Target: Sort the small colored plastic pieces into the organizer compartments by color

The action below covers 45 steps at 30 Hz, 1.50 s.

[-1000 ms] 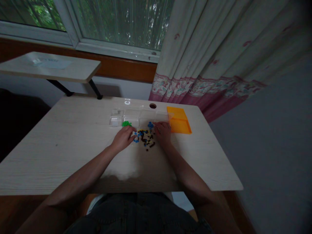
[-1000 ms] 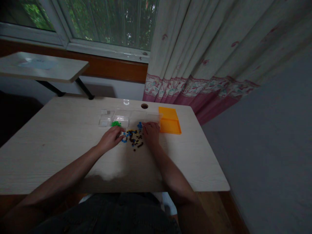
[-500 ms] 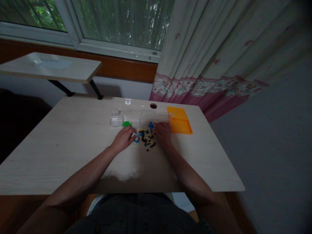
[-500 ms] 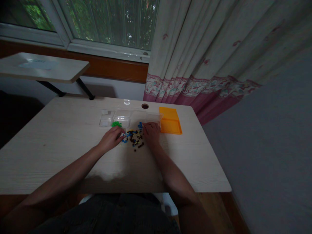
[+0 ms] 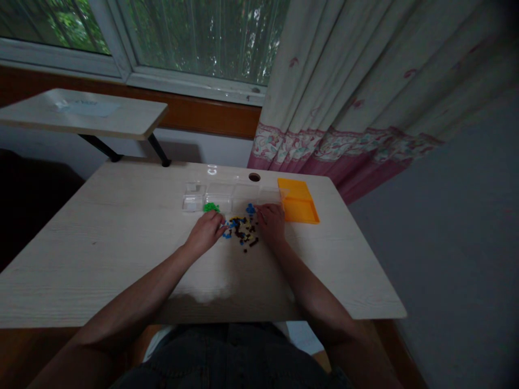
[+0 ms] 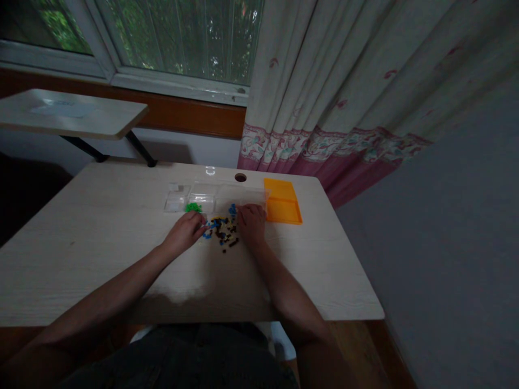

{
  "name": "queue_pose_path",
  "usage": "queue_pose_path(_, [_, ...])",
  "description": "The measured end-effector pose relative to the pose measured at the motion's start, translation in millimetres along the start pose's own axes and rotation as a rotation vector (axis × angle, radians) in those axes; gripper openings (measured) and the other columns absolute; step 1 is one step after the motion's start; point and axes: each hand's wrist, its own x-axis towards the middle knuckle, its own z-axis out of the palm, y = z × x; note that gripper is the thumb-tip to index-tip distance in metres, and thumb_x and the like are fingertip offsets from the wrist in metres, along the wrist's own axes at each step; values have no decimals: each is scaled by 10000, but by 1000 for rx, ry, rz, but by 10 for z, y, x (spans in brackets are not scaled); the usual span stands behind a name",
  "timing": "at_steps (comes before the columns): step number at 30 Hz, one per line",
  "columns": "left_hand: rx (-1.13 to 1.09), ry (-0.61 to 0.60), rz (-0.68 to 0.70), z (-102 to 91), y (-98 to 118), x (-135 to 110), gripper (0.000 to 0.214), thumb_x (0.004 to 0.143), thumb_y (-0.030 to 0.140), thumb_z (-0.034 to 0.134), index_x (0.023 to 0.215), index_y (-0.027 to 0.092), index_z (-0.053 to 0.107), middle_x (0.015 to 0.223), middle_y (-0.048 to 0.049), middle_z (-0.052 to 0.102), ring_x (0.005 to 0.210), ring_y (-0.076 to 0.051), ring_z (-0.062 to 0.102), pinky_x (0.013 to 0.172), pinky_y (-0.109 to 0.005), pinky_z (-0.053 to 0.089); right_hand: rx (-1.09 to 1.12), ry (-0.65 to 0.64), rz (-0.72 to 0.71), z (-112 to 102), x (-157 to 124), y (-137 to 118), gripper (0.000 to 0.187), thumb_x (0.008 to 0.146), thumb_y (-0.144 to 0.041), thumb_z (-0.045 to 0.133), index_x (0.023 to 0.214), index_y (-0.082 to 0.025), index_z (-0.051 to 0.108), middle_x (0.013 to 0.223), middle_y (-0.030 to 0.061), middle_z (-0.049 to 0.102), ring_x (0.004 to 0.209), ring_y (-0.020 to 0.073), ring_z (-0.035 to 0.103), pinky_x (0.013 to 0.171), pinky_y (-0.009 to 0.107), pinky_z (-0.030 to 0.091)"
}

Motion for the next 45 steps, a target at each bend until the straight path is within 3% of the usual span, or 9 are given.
queue_pose_path(6, [57,-9,-33,-40,19,5,246,896,417,571,857,174,561,871,-74,527,856,-236,540,774,-349,453,2,10,3,-20,4,-25,246,940,-306,516,1084,-255,709,997,55,660,1005,210,522,927,376,380])
queue_pose_path(15, [179,-106,-35,5,101,30,189,933,320,504,951,162,606,948,-127,571,910,-275,563,793,-378,440,11,34,-12,10,-1,0,253,945,-318,514,1098,-253,705,984,58,659,995,207,537,931,378,386])
queue_pose_path(26, [365,-190,9,-32,149,81,220,952,261,427,962,140,611,939,-119,606,922,-258,587,796,-361,460,12,25,-37,33,4,27,253,946,-305,507,1077,-227,709,966,61,657,987,198,523,919,357,384])
queue_pose_path(45, [366,-178,-40,-11,127,123,220,936,251,445,928,106,609,956,-148,615,923,-257,594,801,-352,465,10,73,-76,63,18,49,232,937,-275,521,1069,-224,705,961,68,663,978,203,537,920,369,387])
